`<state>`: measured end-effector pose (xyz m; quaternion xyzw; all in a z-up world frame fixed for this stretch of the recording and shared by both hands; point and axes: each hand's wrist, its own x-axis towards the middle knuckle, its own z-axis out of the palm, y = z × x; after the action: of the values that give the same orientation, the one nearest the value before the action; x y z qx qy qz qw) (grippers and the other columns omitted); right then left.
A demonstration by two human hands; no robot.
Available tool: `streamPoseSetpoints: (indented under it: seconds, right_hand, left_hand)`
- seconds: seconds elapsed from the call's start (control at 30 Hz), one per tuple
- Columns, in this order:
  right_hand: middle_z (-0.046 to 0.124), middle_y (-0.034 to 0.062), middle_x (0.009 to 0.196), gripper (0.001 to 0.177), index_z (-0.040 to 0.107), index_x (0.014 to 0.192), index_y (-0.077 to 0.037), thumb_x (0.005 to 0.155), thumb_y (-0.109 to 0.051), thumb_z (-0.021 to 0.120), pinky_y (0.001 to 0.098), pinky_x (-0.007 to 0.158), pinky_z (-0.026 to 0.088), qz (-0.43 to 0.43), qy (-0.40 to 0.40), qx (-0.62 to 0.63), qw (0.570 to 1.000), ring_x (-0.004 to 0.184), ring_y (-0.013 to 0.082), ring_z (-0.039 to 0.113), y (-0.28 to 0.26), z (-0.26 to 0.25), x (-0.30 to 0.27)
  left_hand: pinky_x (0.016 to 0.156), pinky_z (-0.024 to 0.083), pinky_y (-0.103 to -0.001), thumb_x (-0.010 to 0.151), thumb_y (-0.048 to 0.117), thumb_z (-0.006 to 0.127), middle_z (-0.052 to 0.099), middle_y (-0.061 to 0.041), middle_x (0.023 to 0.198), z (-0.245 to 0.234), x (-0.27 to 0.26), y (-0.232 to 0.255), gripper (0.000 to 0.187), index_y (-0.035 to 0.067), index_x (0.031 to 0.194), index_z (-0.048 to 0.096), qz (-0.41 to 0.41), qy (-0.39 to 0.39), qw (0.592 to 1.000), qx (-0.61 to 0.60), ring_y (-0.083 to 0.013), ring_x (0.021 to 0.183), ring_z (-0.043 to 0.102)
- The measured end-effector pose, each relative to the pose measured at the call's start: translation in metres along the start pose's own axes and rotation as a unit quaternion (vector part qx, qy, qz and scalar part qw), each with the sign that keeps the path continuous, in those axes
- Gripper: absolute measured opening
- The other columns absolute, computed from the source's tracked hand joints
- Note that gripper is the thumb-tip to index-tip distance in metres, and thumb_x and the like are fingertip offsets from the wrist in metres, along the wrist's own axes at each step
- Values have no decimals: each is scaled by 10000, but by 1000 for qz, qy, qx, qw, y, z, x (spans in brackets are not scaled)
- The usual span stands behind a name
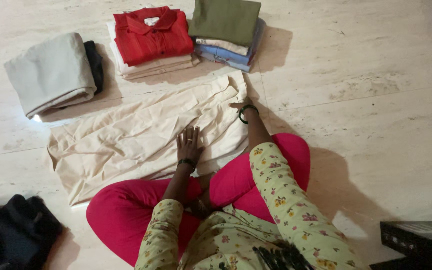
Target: The person sits on the floor and folds a green shirt, then a cream-colored shirt, placing each folded item into a stack. The person smooths and aligns the garments by hand before stacking them.
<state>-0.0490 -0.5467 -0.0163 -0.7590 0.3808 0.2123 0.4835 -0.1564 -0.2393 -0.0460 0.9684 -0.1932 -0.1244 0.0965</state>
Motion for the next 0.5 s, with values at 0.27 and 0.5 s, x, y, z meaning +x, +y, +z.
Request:
streamPoseSetpoints:
  seconds: [0.27,0.5]
  right_hand:
    - [561,156,1473,976,310,1575,-206,769,-367,838,451,1078,476,-150,41,-245,957,1320,341,566,-38,32,-29]
    - [702,160,1300,1006,136,1635,-297,860,-471,753,445,1012,536,-287,-168,-279,901,1183,346,675,-32,146,-77]
  left_hand:
    - [1259,75,-574,890,450,706,179,-44,1717,7,5,-4,989,267,1645,95,0,-21,1000,2,-279,1571,148]
    - [1282,47,-560,946,450,676,288,-111,1688,21,2,-4,701,154,1521,406,-14,-80,996,37,-287,1606,112]
